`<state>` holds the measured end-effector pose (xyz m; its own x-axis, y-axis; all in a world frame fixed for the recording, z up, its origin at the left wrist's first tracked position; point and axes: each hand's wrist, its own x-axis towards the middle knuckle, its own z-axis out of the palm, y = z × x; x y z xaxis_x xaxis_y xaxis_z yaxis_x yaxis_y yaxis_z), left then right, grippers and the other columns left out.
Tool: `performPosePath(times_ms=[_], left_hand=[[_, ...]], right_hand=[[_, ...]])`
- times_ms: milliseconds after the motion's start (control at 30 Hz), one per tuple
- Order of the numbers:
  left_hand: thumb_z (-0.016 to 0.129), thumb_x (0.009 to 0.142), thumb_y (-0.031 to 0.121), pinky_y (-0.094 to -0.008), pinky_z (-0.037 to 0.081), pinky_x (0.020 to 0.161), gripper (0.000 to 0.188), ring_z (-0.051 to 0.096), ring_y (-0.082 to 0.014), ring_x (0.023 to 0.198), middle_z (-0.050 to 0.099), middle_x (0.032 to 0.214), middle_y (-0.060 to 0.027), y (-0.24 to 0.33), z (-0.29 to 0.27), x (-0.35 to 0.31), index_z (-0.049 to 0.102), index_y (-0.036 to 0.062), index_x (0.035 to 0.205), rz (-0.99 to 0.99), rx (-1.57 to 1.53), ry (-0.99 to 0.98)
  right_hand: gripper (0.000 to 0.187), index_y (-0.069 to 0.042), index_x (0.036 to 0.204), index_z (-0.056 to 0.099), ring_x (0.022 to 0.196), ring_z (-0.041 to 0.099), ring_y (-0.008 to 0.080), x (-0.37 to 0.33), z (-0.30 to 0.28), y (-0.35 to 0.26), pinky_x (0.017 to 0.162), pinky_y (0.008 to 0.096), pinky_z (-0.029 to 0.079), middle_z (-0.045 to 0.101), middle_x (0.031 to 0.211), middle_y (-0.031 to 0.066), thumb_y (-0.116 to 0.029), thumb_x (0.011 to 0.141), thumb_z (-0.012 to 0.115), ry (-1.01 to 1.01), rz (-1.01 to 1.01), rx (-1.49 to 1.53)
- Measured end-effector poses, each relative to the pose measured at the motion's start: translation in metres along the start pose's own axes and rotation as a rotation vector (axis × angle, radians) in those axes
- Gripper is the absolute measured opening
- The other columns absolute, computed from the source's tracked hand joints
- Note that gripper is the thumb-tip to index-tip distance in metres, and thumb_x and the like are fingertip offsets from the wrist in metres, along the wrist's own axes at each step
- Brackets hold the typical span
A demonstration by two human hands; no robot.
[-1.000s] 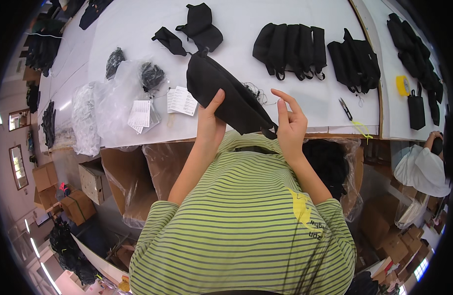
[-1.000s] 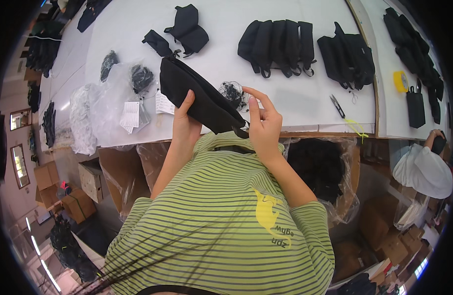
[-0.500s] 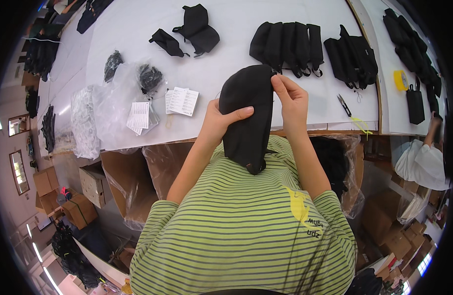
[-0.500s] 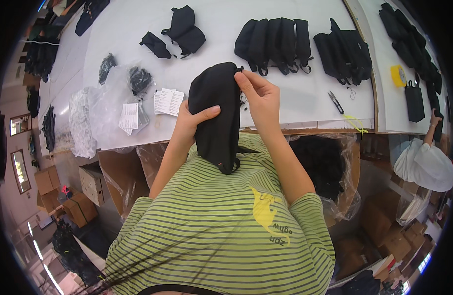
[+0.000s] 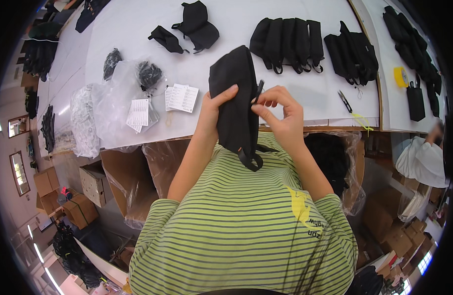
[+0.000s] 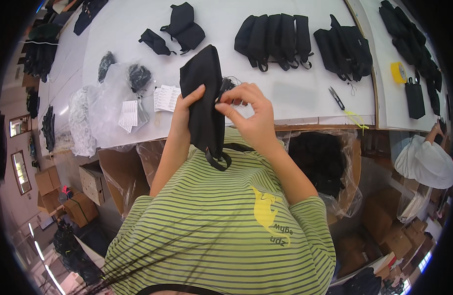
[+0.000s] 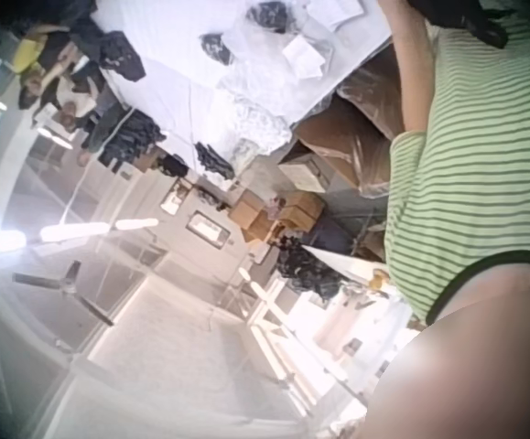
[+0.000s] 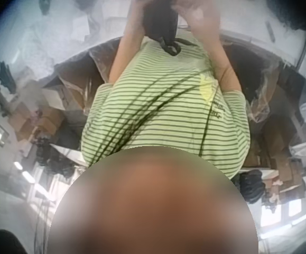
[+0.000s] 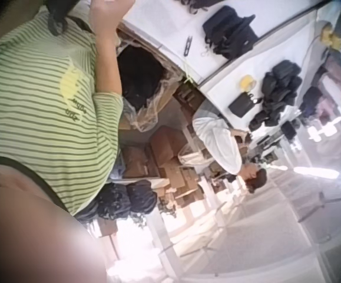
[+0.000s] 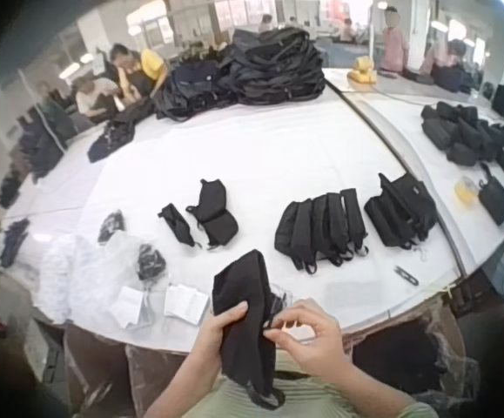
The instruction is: Assembling soft sunglasses cases by attaching small components and checking quality.
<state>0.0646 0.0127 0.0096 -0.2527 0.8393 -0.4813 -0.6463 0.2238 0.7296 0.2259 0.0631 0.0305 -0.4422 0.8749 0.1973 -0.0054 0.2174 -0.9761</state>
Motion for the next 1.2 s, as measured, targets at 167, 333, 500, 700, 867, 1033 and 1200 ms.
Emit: performPosePath(times_ms=[167,333,500,700,867,1033,1200], left_hand=[[0.066,0.084,0.019,-0.0299,0.056,0.062,0.026,0.067,-0.0189,0.068,0.068,0.086,-0.0103,0.021,-0.025,0.016,0.062,-0.0003,0.101,-0.078,-0.247,-0.026],[0.067,0.083,0.017,-0.0285,0.056,0.066,0.028,0.066,-0.0167,0.074,0.067,0.09,-0.0093,0.016,-0.021,0.005,0.06,0.0007,0.106,0.074,-0.166,0.094],[0.068,0.083,0.016,-0.0288,0.055,0.068,0.034,0.066,-0.0172,0.078,0.066,0.095,-0.0084,0.021,-0.022,0.004,0.057,0.0005,0.112,0.053,-0.16,0.11],[0.066,0.085,0.017,-0.0304,0.053,0.074,0.034,0.065,-0.018,0.088,0.065,0.103,-0.0086,0.02,-0.025,0.006,0.057,0.0012,0.114,0.172,-0.131,0.242],[0.062,0.089,0.02,-0.0337,0.05,0.085,0.036,0.061,-0.017,0.101,0.062,0.112,-0.0065,0.012,-0.024,-0.003,0.053,0.0049,0.121,0.065,-0.132,0.178],[0.064,0.088,0.026,-0.0376,0.047,0.09,0.045,0.054,-0.0231,0.111,0.054,0.122,-0.0082,0.004,-0.04,-0.02,0.049,0.0043,0.124,-0.125,-0.226,-0.026],[0.071,0.081,0.021,-0.0324,0.043,0.095,0.065,0.053,-0.0202,0.111,0.046,0.129,-0.0105,0.019,-0.047,-0.024,0.038,0.0074,0.135,0.43,0.607,0.125]], right_hand=[[0.01,-0.004,0.08,0.065,0.079,0.051,0.0123,-0.024,0.006,-0.011,0.069,0.0253,0.038,0.06,0.082,0.0022,-0.006,0.074,0.073,-0.224,0.009,0.024],[0.009,-0.004,0.081,0.065,0.076,0.048,0.011,-0.024,0.009,-0.013,0.069,0.024,0.037,0.059,0.082,0.0017,-0.004,0.075,0.071,-0.234,0.085,0.087],[0.009,-0.005,0.079,0.065,0.075,0.048,0.0102,-0.016,0.012,-0.016,0.069,0.0243,0.037,0.059,0.082,0.0013,-0.004,0.075,0.072,-0.215,0.092,0.118],[0.025,-0.009,0.097,0.065,0.082,0.052,0.0167,-0.012,0.004,-0.006,0.071,0.0288,0.04,0.062,0.098,0.0041,-0.016,0.075,0.074,-0.207,0.126,-0.007],[0.064,-0.021,0.128,0.053,0.114,0.048,0.0253,-0.004,-0.002,-0.008,0.09,0.0394,0.041,0.049,0.132,0.0056,-0.015,0.069,0.075,-0.247,-0.36,-0.608],[0.061,-0.018,0.121,0.059,0.092,0.061,0.0249,0.006,-0.015,0.005,0.08,0.0327,0.049,0.062,0.112,0.0067,0.004,0.066,0.07,-0.227,-0.249,-0.38],[0.046,-0.006,0.124,0.051,0.092,0.062,0.0152,0.011,-0.031,0.026,0.08,0.0264,0.049,0.063,0.107,0.0073,0.0,0.08,0.066,-0.101,0.196,0.124]])
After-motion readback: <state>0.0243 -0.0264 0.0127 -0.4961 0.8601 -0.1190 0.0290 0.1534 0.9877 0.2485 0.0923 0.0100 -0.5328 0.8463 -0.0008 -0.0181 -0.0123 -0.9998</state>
